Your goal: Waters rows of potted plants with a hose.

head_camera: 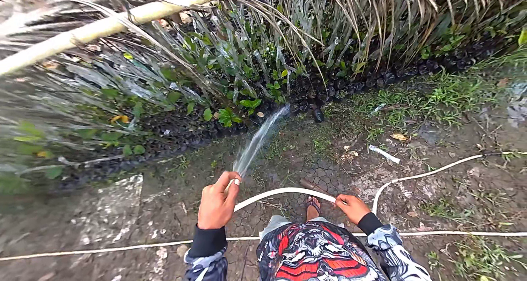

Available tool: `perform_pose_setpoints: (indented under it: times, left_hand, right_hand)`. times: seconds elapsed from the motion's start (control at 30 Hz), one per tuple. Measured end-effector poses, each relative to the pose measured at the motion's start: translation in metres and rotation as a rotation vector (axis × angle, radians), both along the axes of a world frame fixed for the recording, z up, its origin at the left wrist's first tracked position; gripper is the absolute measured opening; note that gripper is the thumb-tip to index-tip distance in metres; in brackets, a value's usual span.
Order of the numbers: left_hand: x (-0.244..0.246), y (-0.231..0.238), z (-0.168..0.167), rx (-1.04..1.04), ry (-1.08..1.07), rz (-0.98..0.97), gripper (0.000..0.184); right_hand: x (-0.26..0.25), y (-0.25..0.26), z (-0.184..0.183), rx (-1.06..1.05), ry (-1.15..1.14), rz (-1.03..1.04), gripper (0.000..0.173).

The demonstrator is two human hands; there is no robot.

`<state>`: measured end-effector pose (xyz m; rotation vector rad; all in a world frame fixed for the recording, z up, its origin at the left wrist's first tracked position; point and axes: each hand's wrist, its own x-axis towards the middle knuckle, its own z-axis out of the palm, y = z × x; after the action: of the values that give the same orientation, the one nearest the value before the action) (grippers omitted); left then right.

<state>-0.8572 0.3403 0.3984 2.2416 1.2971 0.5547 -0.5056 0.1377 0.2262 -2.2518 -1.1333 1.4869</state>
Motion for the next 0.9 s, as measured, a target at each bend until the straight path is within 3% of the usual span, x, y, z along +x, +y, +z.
perform_pose_setpoints:
  times: [0.17, 0.37, 0.8, 0.9]
  left_hand:
    - [-0.027, -0.007, -0.027, 0.070, -0.028, 0.251, 0.036]
    - [-0.086, -0.022, -0.051, 0.123, -0.089, 0.416, 0.040]
    - [-0.240, -0.040, -0.073, 0.084, -0.278, 0.433, 0.040]
    - [-0.272, -0.035, -0.070, 0.087, -0.238, 0.418, 0.041]
  right_hand:
    - [-0.027, 0.013, 0.011, -0.035, -0.039, -0.001, 0.037]
    - [-0.077, 0.028, 0.017, -0.072, -0.110, 0.062, 0.039]
    - [-0.201, 0.037, 0.032, -0.104, -0.239, 0.145, 0.038]
    - [-0.237, 0.038, 0.037, -0.121, -0.232, 0.157, 0.041]
